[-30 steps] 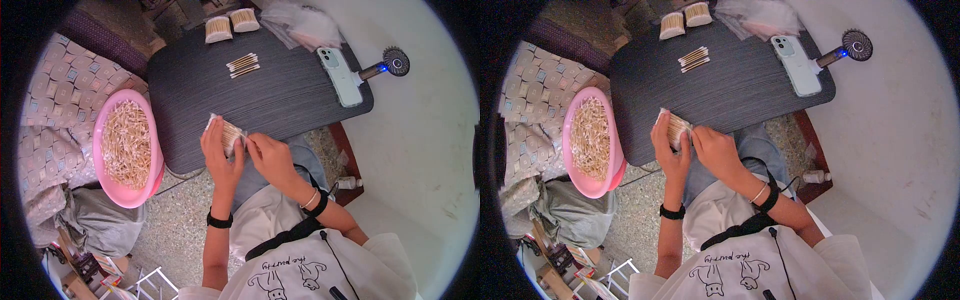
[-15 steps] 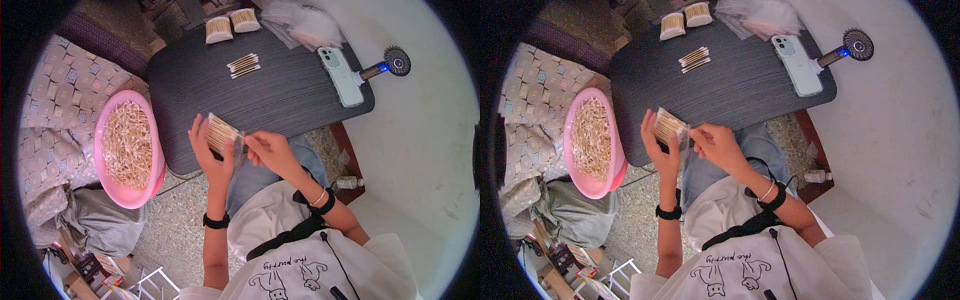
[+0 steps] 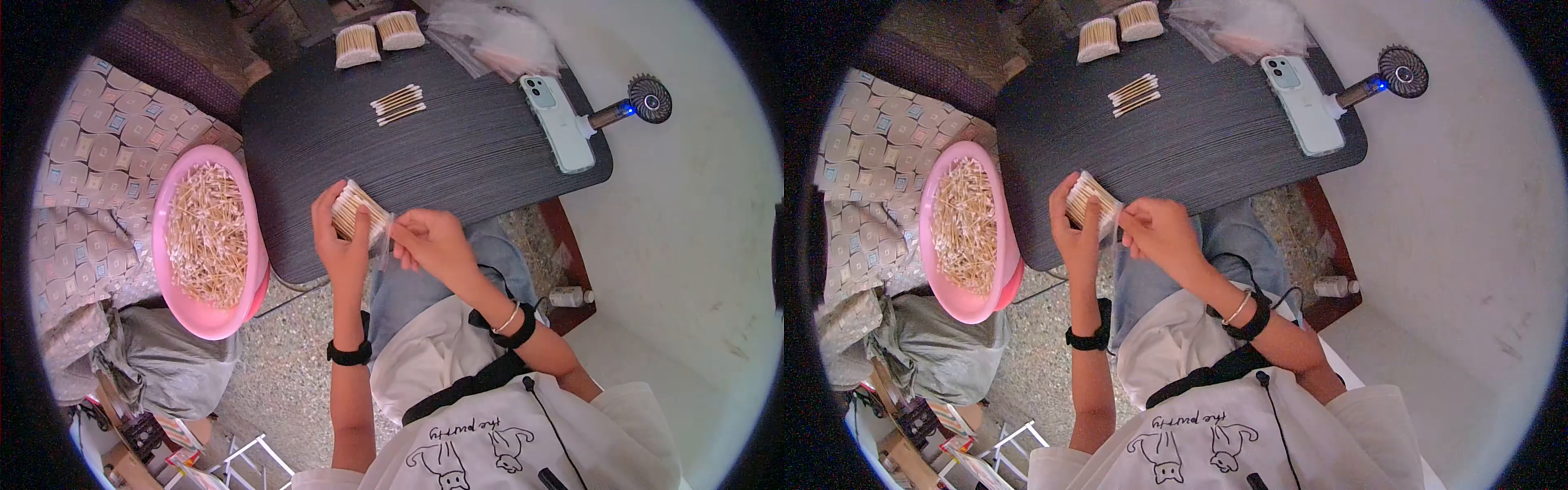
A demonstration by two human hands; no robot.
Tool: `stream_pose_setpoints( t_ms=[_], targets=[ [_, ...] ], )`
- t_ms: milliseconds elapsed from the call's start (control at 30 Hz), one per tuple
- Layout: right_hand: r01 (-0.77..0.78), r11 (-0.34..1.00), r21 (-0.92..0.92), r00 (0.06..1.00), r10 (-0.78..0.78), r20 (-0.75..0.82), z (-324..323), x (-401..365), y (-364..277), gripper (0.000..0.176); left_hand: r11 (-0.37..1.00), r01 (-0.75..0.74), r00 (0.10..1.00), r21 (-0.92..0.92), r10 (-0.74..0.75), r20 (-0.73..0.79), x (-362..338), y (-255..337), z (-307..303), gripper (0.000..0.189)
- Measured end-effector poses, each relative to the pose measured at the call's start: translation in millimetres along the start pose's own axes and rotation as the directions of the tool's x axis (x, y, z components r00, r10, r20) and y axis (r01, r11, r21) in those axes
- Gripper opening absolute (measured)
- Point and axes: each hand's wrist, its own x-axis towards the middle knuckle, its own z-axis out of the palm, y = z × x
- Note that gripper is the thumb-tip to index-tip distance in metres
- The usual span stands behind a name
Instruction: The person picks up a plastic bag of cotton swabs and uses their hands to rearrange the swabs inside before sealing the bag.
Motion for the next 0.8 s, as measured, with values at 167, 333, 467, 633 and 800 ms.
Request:
stream_pose_setpoints(
  t_ms=[167,333,467,633,800],
  targets=[
    [0.072,0.992,-0.102,0.994,-0.08,-0.08,7.3,3.2,4.9,0.018,0.999,0.024,0.999,-0.025,-0.025,-0.021,1.7,-1.0,-1.1,0.033],
    [0.015,0.995,-0.096,1.0,-0.014,0.018,1.6,-2.1,1.6,0.022,0.997,0.073,0.996,0.031,-0.071,-0.062,5.9,-8.0,5.5,0.031],
    [-0.037,0.995,-0.094,0.991,0.049,0.125,-10.2,-9.6,2.1,0.026,0.995,0.094,0.99,-0.015,-0.095,-0.1,7.2,1.3,8.0,0.028],
    [0.188,0.907,-0.378,0.977,-0.213,-0.024,-0.2,-8.6,10.6,0.025,0.994,0.107,0.991,0.006,-0.106,-0.077,7.7,-1.2,5.5,0.027],
    [0.368,0.601,-0.709,0.825,-0.562,-0.049,8.4,-13.5,16.3,0.021,0.998,0.05,0.993,0.049,-0.044,-0.106,4.3,-0.3,5.1,0.026]
  ],
)
